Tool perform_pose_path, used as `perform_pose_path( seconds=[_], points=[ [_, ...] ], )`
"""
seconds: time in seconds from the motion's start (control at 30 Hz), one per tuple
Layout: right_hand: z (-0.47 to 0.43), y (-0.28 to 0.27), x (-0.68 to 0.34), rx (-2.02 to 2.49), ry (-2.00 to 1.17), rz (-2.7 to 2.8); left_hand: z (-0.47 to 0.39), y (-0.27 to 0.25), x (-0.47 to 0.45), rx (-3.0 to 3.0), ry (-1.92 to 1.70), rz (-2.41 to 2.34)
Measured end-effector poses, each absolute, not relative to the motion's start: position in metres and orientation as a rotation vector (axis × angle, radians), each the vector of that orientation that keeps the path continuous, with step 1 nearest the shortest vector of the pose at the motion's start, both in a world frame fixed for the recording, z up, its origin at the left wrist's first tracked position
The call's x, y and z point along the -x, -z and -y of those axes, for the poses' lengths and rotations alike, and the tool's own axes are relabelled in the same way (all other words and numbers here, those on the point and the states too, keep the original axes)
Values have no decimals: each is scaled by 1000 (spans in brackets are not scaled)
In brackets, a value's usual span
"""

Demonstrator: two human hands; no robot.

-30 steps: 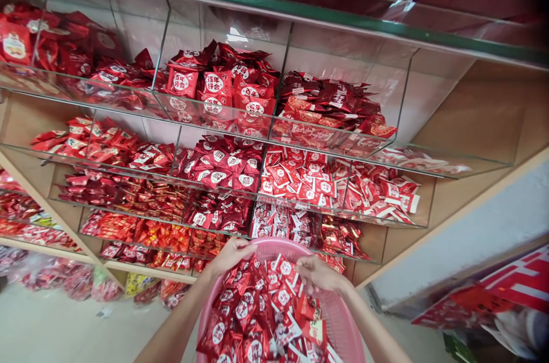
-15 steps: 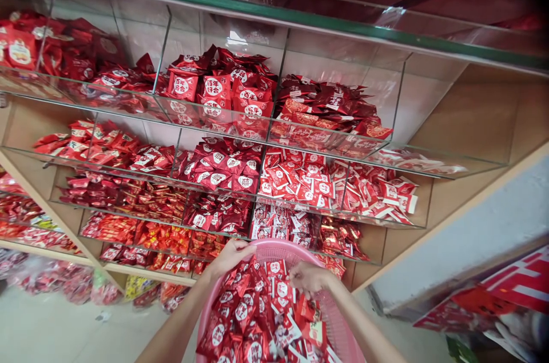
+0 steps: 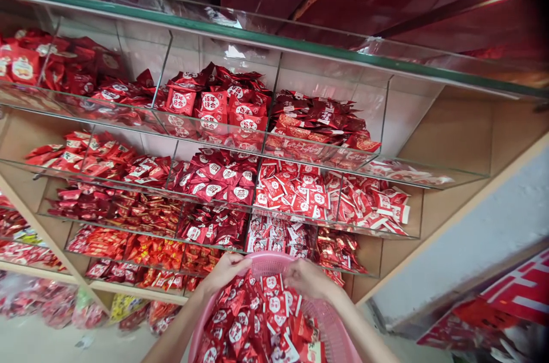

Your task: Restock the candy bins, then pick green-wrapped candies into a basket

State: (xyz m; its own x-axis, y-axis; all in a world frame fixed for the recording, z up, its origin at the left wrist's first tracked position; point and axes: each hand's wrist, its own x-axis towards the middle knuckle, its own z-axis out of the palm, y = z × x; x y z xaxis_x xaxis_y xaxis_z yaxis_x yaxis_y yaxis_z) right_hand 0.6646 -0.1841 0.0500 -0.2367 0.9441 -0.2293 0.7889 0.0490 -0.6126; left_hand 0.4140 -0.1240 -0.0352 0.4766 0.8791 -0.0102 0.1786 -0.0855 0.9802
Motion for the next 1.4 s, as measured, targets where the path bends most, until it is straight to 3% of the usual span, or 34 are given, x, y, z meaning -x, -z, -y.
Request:
perform_pose_path(
  seconds=[0.17, 0.27, 0.4, 0.67, 0.9, 1.03, 1.2, 1.4],
  points=[
    [187, -138, -651, 1429, -588, 2093, 124, 34, -414, -1541, -758, -940],
    [179, -169, -650, 1381, -204, 2028, 123, 37, -414, -1520, -763, -942],
    [161, -171, -657, 1358, 140, 2103, 122, 43, -414, -1513, -785, -947],
    [148, -155, -664, 1244, 191, 1968, 121, 45, -414, -1530, -789, -939],
    [170, -168, -663, 1096, 12, 1740, 121, 40, -414, -1556, -778, -927],
    [188, -160, -654, 1118, -405, 1570, 123, 36, -414, -1585, -788, -915],
    [196, -101, -636, 1203, -1048, 1371, 124, 36, -415, -1562, -778, -915],
    [185, -19, -620, 1315, -1269, 1139, 126, 33, -415, -1548, -815, -890]
  ],
)
